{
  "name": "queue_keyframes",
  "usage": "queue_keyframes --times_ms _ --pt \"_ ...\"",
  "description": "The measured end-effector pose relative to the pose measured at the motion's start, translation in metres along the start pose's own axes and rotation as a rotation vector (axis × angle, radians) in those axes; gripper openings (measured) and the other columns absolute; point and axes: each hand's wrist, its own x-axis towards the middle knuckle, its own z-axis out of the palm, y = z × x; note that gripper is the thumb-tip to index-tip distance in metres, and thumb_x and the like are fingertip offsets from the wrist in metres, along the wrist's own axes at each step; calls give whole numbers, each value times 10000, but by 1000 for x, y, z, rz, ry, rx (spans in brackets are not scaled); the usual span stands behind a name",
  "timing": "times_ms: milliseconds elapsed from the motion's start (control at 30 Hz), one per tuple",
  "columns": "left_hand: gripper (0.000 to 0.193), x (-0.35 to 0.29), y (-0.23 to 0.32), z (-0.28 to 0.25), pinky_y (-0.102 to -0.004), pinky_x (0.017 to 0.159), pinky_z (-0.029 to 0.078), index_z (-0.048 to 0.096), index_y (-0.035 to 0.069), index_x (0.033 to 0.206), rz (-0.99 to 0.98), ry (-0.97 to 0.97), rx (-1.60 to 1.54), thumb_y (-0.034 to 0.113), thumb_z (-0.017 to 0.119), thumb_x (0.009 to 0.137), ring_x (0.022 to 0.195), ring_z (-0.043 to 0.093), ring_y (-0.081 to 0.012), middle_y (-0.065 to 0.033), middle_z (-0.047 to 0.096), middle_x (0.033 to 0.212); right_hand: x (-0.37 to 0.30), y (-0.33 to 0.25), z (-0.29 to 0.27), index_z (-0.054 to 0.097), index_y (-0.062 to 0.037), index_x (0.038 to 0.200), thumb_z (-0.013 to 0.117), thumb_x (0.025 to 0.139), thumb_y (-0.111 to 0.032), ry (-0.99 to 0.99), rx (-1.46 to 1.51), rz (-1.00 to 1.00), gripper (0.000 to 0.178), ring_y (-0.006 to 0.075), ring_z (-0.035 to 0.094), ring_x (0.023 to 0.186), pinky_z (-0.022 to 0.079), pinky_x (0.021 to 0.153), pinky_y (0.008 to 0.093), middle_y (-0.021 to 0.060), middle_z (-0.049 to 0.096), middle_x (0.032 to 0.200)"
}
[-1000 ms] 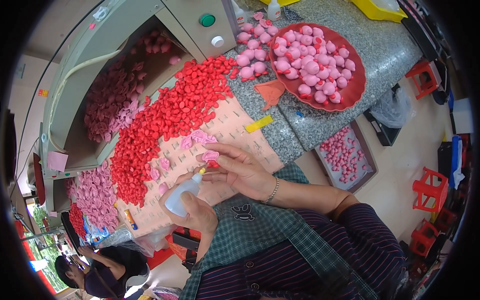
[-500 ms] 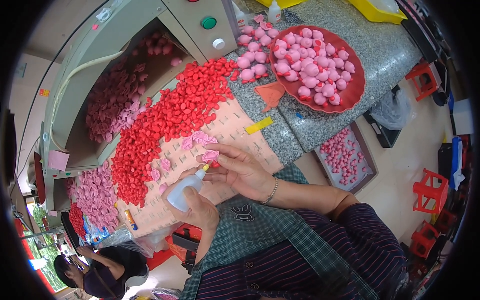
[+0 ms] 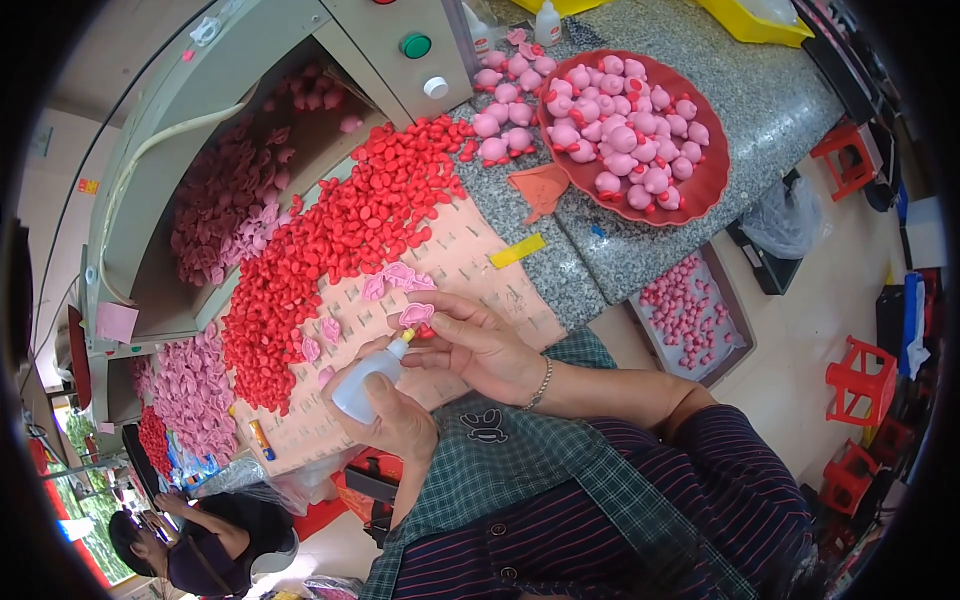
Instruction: Applying adhesive and assembling small pink components onto red toy parts.
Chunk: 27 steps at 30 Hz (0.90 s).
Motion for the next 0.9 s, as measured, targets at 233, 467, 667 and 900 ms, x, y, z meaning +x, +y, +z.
queue_keyframes --times_ms 233,467,667,900 --pt "292 0 0 1 -408 821 570 405 -50 1075 0 -23 -25 128 593 940 909 663 -315 -303 619 1011 0 1 3 446 -77 1415 494 1032 -183 20 -16 -13 400 219 593 1184 509 1019 401 135 572 1318" --pt "307 0 2 1 -407 821 568 403 -48 1076 -4 -39 -6 146 602 948 912 661 -311 -303 621 1012 0 2 2 450 -75 1413 495 1032 -182 27 -19 -21 398 216 598 1174 512 1016 408 134 576 1311" --pt "337 -2 0 -1 -408 875 525 458 -18 1108 -33 8 12 214 640 945 927 650 -287 -233 646 1002 0 1 1 446 -65 1413 490 1032 -175 16 -8 -25 399 232 599 1177 516 1009 417 158 572 1319" --pt "340 -2 0 -3 -415 878 526 457 -16 1111 -3 -12 -16 209 644 938 927 652 -293 -234 645 997 -1 0 1 447 -59 1411 493 1029 -172 19 26 -9 400 242 602 1175 514 1008 422 170 569 1322"
